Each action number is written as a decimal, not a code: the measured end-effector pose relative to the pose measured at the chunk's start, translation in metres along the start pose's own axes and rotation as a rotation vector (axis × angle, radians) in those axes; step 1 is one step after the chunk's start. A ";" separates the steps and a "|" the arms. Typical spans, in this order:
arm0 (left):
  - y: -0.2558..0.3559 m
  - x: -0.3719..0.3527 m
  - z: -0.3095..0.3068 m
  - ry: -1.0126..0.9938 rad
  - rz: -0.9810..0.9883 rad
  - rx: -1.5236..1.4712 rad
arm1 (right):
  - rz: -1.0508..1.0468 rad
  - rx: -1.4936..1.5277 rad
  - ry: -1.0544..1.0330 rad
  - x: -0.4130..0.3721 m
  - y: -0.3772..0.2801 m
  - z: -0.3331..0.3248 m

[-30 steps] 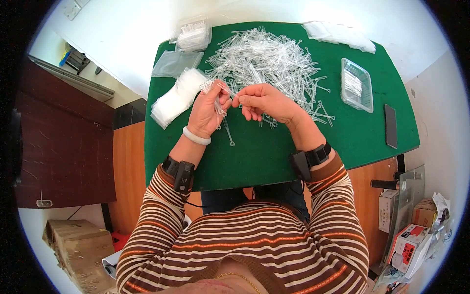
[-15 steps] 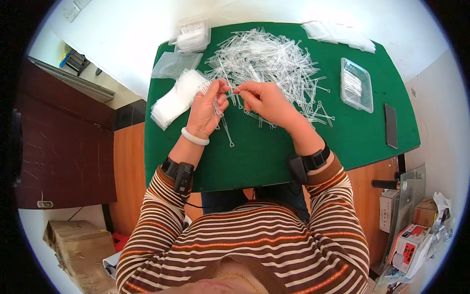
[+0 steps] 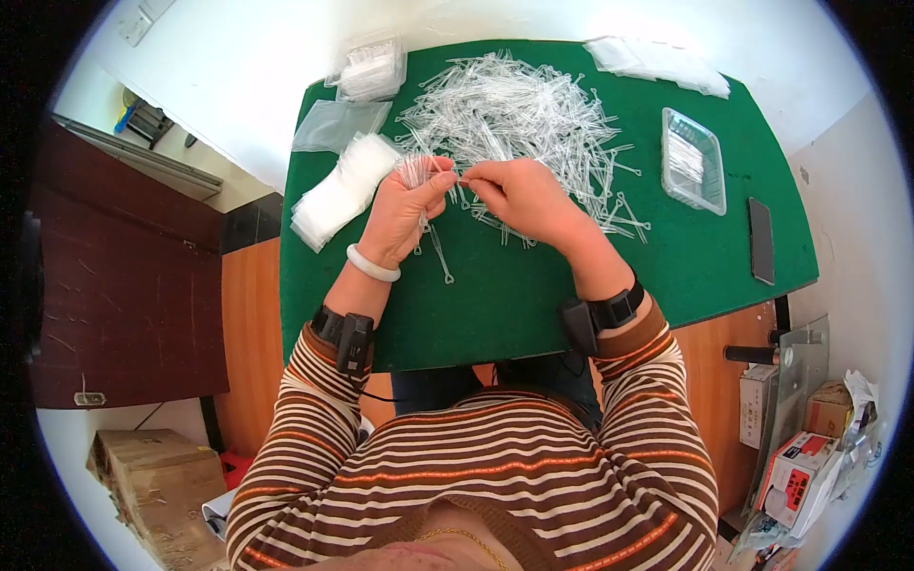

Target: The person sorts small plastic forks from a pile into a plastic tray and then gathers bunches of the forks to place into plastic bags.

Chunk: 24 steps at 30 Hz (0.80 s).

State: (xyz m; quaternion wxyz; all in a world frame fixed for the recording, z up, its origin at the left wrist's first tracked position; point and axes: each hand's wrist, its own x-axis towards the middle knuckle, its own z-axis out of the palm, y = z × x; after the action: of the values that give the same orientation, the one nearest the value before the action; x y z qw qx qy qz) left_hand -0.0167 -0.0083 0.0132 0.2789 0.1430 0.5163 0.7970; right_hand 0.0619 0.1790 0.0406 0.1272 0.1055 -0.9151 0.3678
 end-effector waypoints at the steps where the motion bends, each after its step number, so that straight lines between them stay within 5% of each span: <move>1: -0.001 0.001 -0.001 -0.009 -0.011 -0.026 | 0.036 0.086 -0.038 0.000 -0.002 -0.003; 14: -0.001 0.000 -0.003 -0.095 -0.129 -0.114 | 0.246 0.413 -0.297 0.003 0.002 -0.020; 24: -0.003 0.006 -0.010 -0.154 -0.126 -0.237 | 0.256 0.459 -0.262 0.004 0.003 -0.017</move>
State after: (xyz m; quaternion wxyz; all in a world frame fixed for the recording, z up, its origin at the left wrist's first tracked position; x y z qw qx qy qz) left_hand -0.0260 -0.0108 0.0062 0.3820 0.1369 0.4036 0.8200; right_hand 0.0602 0.1928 0.0512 -0.0666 0.0620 -0.8225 0.5615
